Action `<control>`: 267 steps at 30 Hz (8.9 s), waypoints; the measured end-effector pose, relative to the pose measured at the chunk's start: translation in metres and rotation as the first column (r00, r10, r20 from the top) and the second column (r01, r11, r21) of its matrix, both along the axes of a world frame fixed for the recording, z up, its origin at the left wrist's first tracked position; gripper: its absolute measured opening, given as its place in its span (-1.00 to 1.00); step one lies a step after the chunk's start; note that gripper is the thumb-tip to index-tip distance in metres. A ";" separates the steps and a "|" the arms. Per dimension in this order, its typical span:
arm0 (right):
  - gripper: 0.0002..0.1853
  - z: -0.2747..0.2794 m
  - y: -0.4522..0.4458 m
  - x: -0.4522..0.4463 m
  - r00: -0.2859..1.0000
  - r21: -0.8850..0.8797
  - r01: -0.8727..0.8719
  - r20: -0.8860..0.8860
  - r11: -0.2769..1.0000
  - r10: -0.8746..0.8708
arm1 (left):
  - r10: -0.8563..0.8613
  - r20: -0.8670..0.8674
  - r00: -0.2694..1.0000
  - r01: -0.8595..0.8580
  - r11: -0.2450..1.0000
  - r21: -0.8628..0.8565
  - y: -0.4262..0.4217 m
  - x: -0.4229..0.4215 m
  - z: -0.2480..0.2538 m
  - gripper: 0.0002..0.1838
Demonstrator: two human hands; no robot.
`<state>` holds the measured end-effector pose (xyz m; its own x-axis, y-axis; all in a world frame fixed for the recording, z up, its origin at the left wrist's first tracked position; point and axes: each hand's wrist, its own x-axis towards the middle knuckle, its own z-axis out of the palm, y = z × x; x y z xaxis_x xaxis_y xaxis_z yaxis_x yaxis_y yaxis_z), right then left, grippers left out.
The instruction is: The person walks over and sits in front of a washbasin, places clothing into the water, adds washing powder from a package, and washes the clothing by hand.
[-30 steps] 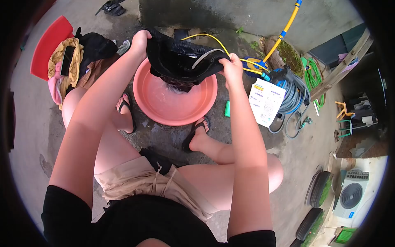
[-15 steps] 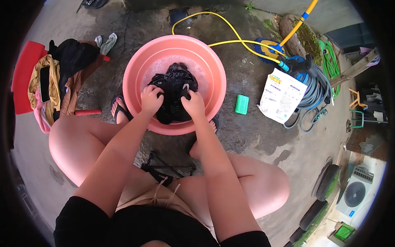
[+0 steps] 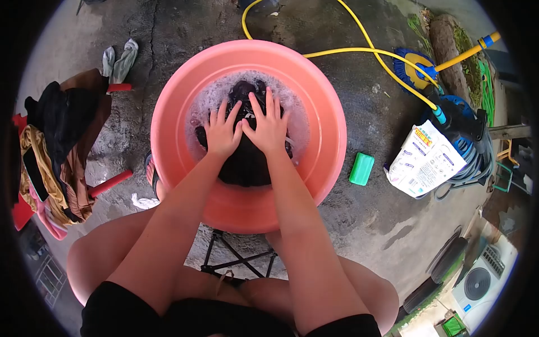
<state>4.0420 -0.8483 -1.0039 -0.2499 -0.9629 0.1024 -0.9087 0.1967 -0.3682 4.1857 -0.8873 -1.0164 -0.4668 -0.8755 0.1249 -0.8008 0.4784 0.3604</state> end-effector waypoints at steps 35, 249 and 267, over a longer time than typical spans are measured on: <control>-0.80 0.080 -0.030 0.015 -0.052 0.210 0.552 0.975 0.807 -0.218 | 0.808 -0.455 0.374 0.147 0.433 0.889 -0.059 0.035 0.045 -0.73; -0.57 0.138 0.173 -0.007 -0.203 0.391 0.619 0.918 0.681 -0.342 | 0.441 -0.312 0.842 0.142 0.376 0.915 -0.021 0.168 0.227 -0.56; -0.72 0.160 0.217 0.014 0.933 0.580 0.030 -0.309 0.814 0.186 | -0.349 0.706 0.617 0.291 0.934 0.207 0.036 0.182 0.183 -0.65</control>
